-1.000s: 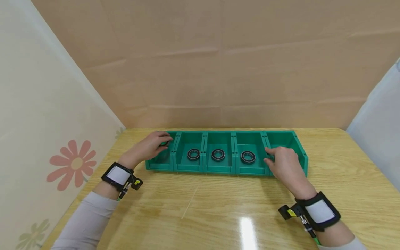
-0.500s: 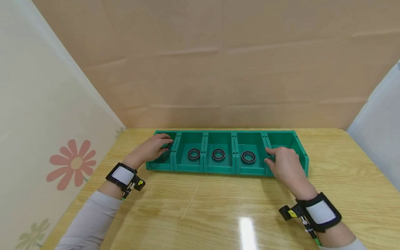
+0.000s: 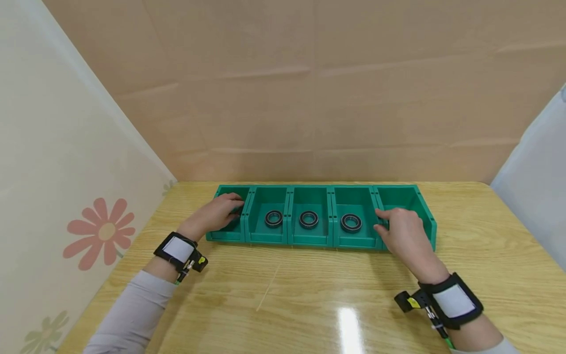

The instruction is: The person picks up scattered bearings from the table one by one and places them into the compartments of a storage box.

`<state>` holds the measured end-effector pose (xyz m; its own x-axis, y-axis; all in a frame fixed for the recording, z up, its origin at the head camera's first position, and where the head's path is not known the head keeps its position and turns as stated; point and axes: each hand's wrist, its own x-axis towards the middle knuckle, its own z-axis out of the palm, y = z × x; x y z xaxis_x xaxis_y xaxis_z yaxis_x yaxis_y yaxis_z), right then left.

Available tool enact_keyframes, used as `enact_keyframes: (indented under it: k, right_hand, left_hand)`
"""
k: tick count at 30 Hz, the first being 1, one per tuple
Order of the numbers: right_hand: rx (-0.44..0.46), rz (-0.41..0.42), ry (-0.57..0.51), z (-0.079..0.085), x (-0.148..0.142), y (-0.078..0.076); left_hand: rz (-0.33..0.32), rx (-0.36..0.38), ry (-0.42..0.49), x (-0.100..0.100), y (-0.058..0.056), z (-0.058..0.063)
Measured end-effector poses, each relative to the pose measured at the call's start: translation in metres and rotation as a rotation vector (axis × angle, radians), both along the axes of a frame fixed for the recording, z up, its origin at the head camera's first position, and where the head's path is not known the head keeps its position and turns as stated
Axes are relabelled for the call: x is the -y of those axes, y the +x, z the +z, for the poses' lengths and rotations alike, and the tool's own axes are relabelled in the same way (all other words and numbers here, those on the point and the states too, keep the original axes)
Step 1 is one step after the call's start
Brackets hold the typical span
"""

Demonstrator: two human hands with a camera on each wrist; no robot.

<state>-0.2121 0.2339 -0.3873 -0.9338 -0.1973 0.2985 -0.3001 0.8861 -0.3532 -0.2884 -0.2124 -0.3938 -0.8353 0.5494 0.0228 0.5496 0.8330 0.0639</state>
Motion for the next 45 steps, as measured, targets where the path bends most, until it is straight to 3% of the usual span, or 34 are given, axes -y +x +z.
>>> enact_keyframes:
  k: [12,30,45]
  right_hand:
    - [-0.021,0.006,0.0,0.001,0.0,0.001]
    - [0.009,-0.006,-0.001,0.001,0.0,0.001]
    - [-0.002,-0.001,0.002,0.001,0.0,0.001]
  left_hand:
    - [-0.001,-0.017,-0.025,-0.005,0.003,-0.004]
    - [0.085,0.042,-0.1,-0.007,0.003,-0.012]
    - [0.076,0.016,-0.11,-0.009,0.005,-0.011]
